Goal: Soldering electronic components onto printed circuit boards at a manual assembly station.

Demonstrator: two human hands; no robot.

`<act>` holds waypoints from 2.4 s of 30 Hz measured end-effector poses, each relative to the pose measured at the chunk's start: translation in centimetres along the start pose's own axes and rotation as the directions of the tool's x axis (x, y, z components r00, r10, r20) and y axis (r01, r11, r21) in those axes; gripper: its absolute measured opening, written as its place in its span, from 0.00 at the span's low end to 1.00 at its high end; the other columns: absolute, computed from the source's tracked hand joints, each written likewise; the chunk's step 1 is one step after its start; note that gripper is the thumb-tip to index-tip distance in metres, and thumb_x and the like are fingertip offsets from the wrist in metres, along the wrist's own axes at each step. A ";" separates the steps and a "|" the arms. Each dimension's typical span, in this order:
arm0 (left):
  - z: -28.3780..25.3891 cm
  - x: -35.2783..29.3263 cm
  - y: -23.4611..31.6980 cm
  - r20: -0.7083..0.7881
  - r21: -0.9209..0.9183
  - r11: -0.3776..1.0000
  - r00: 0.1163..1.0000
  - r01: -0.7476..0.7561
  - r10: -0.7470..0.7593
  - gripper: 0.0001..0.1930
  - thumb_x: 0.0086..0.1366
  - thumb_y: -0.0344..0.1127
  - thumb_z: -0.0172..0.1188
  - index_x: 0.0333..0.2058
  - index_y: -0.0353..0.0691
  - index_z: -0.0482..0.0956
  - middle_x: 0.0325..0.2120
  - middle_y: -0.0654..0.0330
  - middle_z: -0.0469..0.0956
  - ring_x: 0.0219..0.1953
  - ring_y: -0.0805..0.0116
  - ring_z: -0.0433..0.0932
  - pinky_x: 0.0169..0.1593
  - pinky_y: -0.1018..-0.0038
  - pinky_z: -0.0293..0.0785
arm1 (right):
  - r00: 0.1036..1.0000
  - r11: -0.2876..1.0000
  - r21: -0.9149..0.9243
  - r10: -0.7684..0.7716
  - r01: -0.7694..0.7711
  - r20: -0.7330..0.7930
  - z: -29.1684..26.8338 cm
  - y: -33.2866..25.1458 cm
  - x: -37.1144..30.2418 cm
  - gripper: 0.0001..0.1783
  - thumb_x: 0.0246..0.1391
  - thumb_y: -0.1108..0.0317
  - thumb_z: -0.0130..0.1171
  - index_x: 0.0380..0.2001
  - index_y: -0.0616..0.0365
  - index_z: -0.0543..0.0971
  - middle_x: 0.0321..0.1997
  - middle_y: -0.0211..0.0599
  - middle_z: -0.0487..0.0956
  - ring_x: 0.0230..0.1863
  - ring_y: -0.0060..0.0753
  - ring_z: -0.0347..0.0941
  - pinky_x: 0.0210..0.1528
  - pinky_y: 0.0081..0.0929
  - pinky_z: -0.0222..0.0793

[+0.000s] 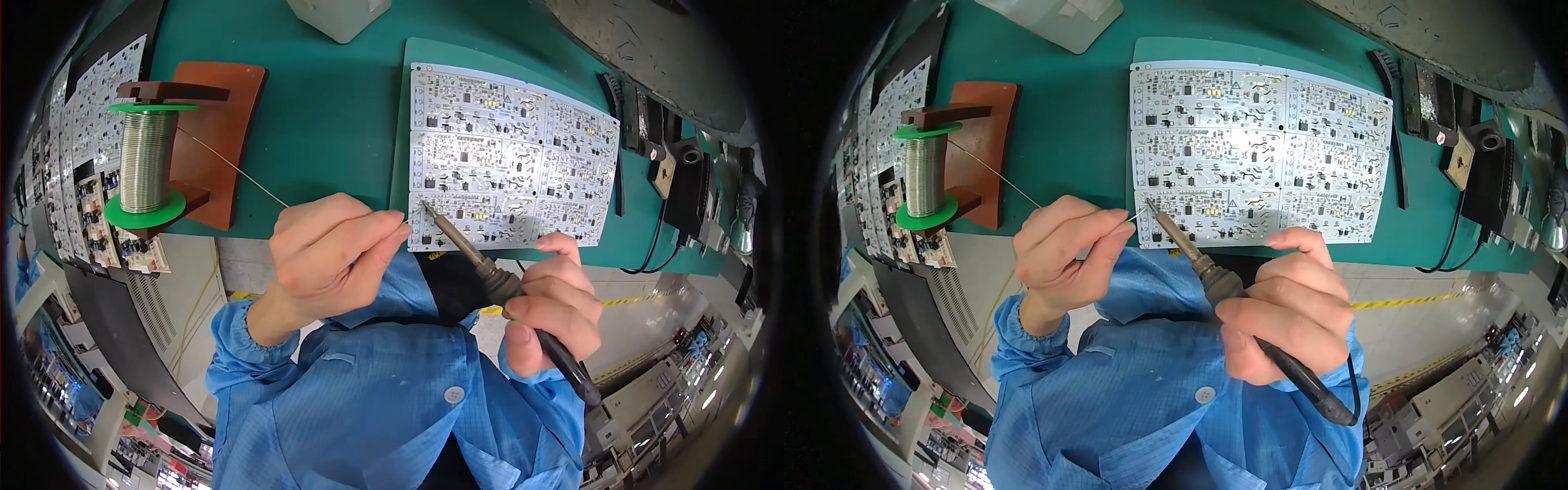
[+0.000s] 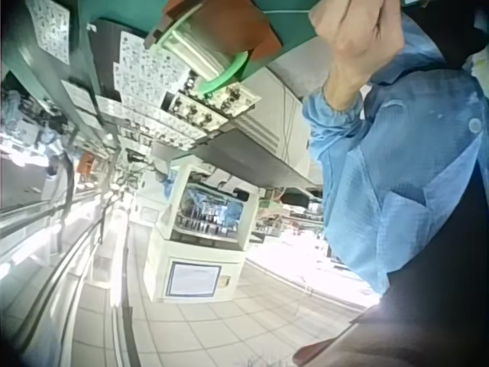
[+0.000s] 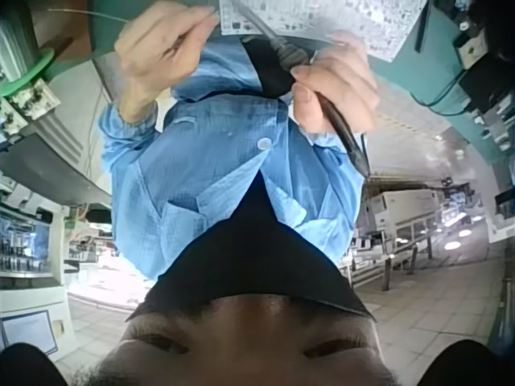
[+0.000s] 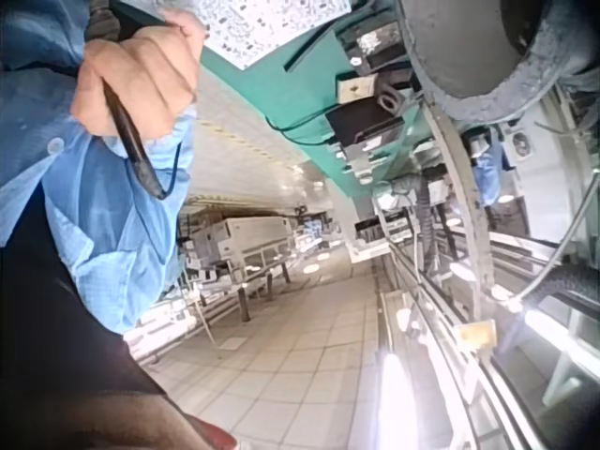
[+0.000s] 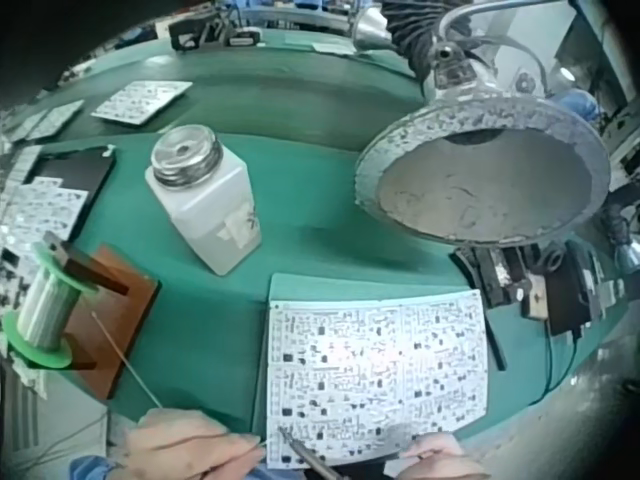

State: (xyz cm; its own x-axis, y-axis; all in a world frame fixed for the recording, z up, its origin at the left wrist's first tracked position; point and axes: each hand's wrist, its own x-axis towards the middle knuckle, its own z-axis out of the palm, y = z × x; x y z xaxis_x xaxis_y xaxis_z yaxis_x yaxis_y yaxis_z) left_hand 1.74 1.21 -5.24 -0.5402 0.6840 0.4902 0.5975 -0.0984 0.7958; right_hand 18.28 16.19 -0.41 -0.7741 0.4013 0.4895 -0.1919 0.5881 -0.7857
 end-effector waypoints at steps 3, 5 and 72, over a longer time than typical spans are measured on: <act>0.0 -0.2 -0.1 -0.020 0.022 1.000 1.000 -0.020 0.020 0.10 0.39 0.19 0.69 0.25 0.32 0.81 0.16 0.59 0.73 0.15 0.70 0.71 0.16 0.79 0.63 | 1.000 1.000 -0.007 0.018 -0.018 0.019 0.2 0.1 0.0 0.06 0.37 0.70 0.61 0.22 0.59 0.79 0.12 0.31 0.71 0.16 0.29 0.64 0.38 0.38 0.68; 0.1 -0.3 -0.1 -0.011 0.040 0.999 1.000 -0.015 0.015 0.11 0.39 0.19 0.69 0.25 0.32 0.81 0.16 0.59 0.73 0.15 0.69 0.72 0.16 0.78 0.63 | 1.000 1.000 -0.008 0.024 -0.024 0.001 0.3 -0.1 0.0 0.05 0.36 0.71 0.62 0.22 0.59 0.79 0.12 0.32 0.71 0.16 0.29 0.64 0.38 0.37 0.68; 0.3 3.3 2.4 0.017 0.206 0.978 1.000 0.022 -0.026 0.09 0.45 0.15 0.64 0.26 0.33 0.78 0.23 0.60 0.76 0.20 0.74 0.73 0.22 0.80 0.66 | 0.861 0.924 -0.246 0.143 -0.293 -0.489 -6.8 4.0 -3.6 0.22 0.57 0.61 0.53 0.51 0.64 0.70 0.37 0.49 0.78 0.39 0.35 0.71 0.53 0.40 0.63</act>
State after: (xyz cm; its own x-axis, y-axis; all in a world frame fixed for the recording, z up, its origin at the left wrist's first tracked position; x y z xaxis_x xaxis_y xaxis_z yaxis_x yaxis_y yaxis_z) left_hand 1.58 3.48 -1.85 -0.5452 0.6984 0.4636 0.6953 0.0678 0.7156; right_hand 24.44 21.91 -2.73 -0.3989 0.7726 0.4939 0.1977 0.5984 -0.7764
